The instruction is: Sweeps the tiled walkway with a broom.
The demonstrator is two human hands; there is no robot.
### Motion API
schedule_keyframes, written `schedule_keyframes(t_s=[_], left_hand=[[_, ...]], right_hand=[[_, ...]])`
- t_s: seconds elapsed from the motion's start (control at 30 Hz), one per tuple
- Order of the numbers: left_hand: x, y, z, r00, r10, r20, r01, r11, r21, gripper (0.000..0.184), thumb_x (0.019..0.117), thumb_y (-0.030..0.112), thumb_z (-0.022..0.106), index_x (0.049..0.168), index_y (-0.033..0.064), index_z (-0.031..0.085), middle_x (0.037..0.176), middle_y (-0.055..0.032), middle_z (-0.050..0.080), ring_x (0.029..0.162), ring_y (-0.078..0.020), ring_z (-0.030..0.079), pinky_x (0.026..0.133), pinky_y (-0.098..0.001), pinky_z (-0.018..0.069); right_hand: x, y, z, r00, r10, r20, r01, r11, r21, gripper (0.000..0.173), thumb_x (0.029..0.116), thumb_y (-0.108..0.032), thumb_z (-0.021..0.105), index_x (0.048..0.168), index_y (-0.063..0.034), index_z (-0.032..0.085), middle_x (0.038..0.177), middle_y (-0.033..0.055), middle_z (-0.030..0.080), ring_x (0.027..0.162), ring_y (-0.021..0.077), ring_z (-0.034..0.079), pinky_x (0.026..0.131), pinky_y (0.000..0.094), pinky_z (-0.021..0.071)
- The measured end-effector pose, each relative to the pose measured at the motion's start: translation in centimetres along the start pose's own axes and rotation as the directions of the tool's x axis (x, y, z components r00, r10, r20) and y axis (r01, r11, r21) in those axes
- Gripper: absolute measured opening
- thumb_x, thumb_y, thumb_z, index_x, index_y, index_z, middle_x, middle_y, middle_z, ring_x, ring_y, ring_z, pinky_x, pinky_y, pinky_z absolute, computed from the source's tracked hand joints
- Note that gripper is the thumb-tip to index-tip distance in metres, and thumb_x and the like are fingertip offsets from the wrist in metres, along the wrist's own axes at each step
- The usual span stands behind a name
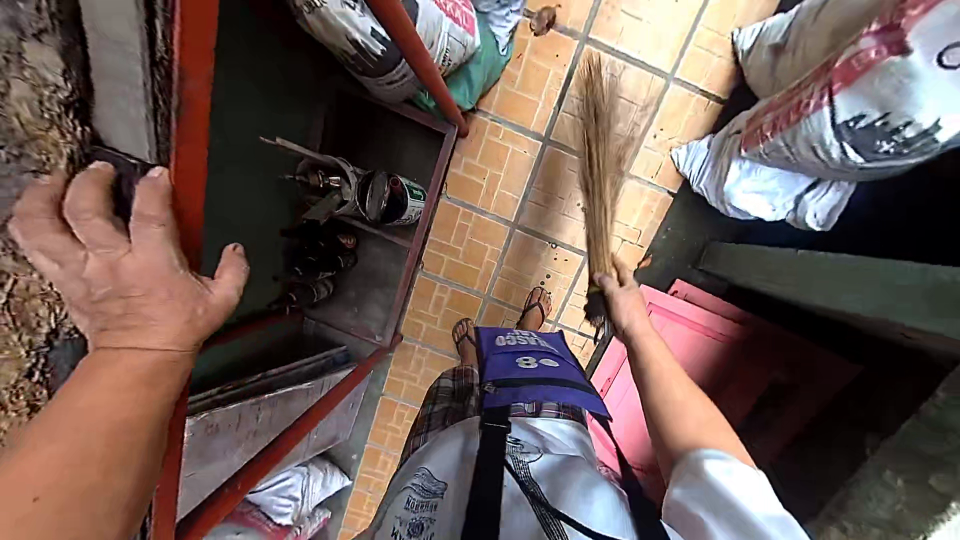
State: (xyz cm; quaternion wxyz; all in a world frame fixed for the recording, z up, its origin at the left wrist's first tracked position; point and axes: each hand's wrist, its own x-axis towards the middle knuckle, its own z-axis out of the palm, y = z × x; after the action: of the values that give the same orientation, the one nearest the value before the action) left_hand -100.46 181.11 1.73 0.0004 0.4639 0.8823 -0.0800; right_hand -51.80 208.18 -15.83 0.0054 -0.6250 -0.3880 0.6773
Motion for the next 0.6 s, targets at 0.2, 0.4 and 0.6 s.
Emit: schedule_keyframes(t_s=[0.2, 0.4, 0.6], left_hand=[[-0.9, -0.2, 0.9, 0.998, -0.045, -0.036, 0.045, 0.999, -0.014, 0.077, 0.0936, 0.060, 0.044, 0.161, 0.0237, 0.031, 0.164, -0.0187, 0.031, 0.150, -0.0514, 0.023, 0.116, -0.0733, 0.0197], [-1.2, -0.3, 0.7, 0.998, -0.054, -0.033, 0.054, 0.999, 0.001, 0.077, 0.0921, 0.058, 0.048, 0.158, 0.0204, 0.038, 0.161, -0.0196, 0.035, 0.149, -0.0501, 0.026, 0.118, -0.0697, 0.0198], [-1.8, -1.0, 1.4, 0.997, -0.067, -0.022, 0.068, 0.998, 0.019, 0.076, 0.0923, 0.059, 0.047, 0.158, 0.0210, 0.038, 0.162, -0.0191, 0.034, 0.149, -0.0489, 0.026, 0.119, -0.0679, 0.0204]], right_hand=[[0.1, 2.2, 7.6, 0.773, 0.434, 0.462, -0.478, 0.878, -0.025, 0.040, 0.1009, -0.025, 0.060, 0.137, -0.0071, 0.056, 0.105, 0.0119, 0.070, 0.091, 0.0208, 0.069, 0.080, 0.0404, 0.0589], [9.2, -5.7, 9.4, 0.786, 0.430, 0.444, -0.520, 0.848, 0.099, 0.034, 0.1043, -0.034, 0.052, 0.112, -0.0022, 0.059, 0.076, 0.0095, 0.065, 0.059, 0.0171, 0.065, 0.053, 0.0293, 0.0568], [13.5, -9.3, 6.5, 0.988, -0.139, -0.067, 0.138, 0.990, -0.019, 0.068, 0.1036, -0.031, 0.054, 0.163, -0.0195, 0.024, 0.119, 0.0225, 0.064, 0.082, 0.0312, 0.070, 0.071, 0.0523, 0.0602]])
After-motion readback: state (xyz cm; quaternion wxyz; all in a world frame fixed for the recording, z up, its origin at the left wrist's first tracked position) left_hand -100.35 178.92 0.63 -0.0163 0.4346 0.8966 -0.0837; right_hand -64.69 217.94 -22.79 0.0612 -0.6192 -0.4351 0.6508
